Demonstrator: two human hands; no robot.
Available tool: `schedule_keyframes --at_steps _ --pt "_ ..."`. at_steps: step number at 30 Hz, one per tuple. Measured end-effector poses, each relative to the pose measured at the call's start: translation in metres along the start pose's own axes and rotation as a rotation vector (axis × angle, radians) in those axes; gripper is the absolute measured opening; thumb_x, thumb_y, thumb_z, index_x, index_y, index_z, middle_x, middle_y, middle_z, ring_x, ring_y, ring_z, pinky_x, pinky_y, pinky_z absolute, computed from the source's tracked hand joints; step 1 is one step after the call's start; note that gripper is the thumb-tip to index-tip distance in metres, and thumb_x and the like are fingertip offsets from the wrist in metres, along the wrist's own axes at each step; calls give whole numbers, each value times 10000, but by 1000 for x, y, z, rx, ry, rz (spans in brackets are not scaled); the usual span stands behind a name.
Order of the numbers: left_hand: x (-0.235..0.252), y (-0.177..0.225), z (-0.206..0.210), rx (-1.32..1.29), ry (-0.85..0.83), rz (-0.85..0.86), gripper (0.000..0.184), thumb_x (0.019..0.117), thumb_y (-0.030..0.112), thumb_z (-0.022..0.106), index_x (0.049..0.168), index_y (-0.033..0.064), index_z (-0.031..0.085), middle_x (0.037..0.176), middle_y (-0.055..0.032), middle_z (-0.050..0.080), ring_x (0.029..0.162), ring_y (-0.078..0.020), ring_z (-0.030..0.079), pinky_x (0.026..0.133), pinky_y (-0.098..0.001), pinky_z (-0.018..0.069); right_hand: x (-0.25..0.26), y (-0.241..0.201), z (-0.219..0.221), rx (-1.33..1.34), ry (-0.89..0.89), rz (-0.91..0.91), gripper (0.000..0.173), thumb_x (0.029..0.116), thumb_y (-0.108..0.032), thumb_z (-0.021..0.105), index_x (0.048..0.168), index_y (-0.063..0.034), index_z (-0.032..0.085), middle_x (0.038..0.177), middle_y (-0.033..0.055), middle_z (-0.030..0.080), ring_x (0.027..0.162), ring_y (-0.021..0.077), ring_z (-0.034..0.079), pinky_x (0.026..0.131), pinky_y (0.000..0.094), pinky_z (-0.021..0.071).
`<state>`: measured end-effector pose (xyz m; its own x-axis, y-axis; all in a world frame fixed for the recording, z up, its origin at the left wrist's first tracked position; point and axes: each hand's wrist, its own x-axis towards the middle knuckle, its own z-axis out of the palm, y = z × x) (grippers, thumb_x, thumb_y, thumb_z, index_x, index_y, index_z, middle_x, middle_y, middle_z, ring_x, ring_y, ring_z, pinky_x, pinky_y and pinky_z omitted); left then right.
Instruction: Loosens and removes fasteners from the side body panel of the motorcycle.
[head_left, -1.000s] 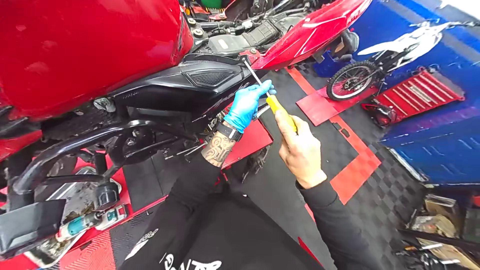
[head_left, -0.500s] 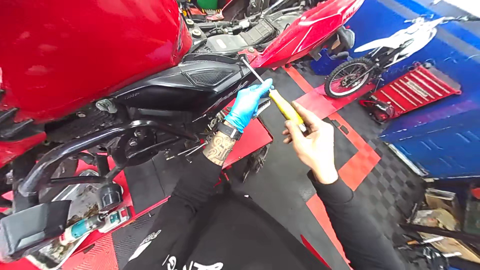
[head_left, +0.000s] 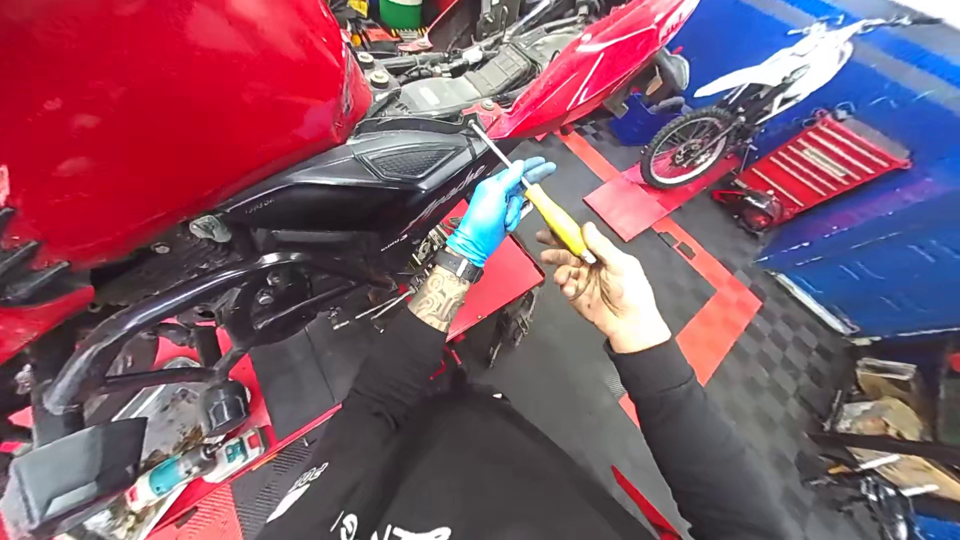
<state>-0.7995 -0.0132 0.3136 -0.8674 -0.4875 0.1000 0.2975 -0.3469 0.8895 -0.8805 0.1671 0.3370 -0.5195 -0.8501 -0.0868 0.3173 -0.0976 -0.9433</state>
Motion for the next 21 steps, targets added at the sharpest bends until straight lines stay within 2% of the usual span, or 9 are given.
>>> schedule_keyframes --at_steps 3,6,9,11,12,14,17,19,21 --pt "13 -6 0 127 101 -26 394 1080 438 490 1221 138 703 915 5 710 461 -38 366 420 -181 292 2 5 -4 -1064 247 -489 361 1011 -115 591 1369 -115 631 1041 48 747 781 126 740 674 298 654" --pt "50 -18 -1 -25 160 11 316 1056 311 590 1132 33 721 930 -48 746 418 -26 401 362 -182 312 7 19 -15 -1637 318 -883 495 967 -153 638 1459 -186 598 1171 186 675 889 304 702 636 447 575" --pt "53 -17 -5 -117 49 10 339 1111 250 457 1240 32 681 1018 -43 750 422 -12 364 371 -170 298 4 25 -12 -1221 298 -700 695 926 -368 759 1506 -91 493 1194 81 692 913 164 711 698 352 632" --pt "52 -19 -10 -192 -73 12 417 1136 245 336 1354 28 616 1075 -55 740 419 -12 341 378 -162 301 0 26 -6 -652 155 -342 500 1107 -376 349 1512 -89 410 1103 96 748 817 210 764 650 372 667" --pt "51 -20 -11 -226 -112 17 449 1139 246 290 1382 19 591 1021 -58 726 409 -16 325 370 -159 298 -2 25 -3 -349 82 -153 613 1110 -509 149 1448 -99 453 1065 144 760 794 250 768 651 380 655" --pt "45 -18 -8 -164 -87 35 487 1140 281 254 1382 23 589 842 -31 649 397 -39 301 361 -172 279 -2 19 5 -5 60 -14 694 1106 -540 150 1358 -48 569 979 174 752 670 216 734 569 306 621" --pt "45 -17 -13 309 273 165 424 1114 374 435 1219 73 714 961 -9 764 535 -41 533 493 -216 456 -2 16 13 -434 205 -297 296 1070 -168 504 1328 -65 607 970 98 744 691 176 732 605 321 650" --pt "51 -18 -21 514 515 342 348 1065 346 552 1216 68 699 1025 -32 775 872 -102 734 839 -346 615 2 26 8 -931 350 -544 430 984 -178 668 1410 -153 615 1102 41 710 772 128 718 637 323 654" --pt "62 -10 -28 658 611 404 364 1062 305 550 1340 90 647 1082 -45 769 977 -136 749 929 -381 618 8 36 5 -1113 415 -696 495 972 -145 669 1460 -167 586 1117 89 626 809 141 669 654 336 625"
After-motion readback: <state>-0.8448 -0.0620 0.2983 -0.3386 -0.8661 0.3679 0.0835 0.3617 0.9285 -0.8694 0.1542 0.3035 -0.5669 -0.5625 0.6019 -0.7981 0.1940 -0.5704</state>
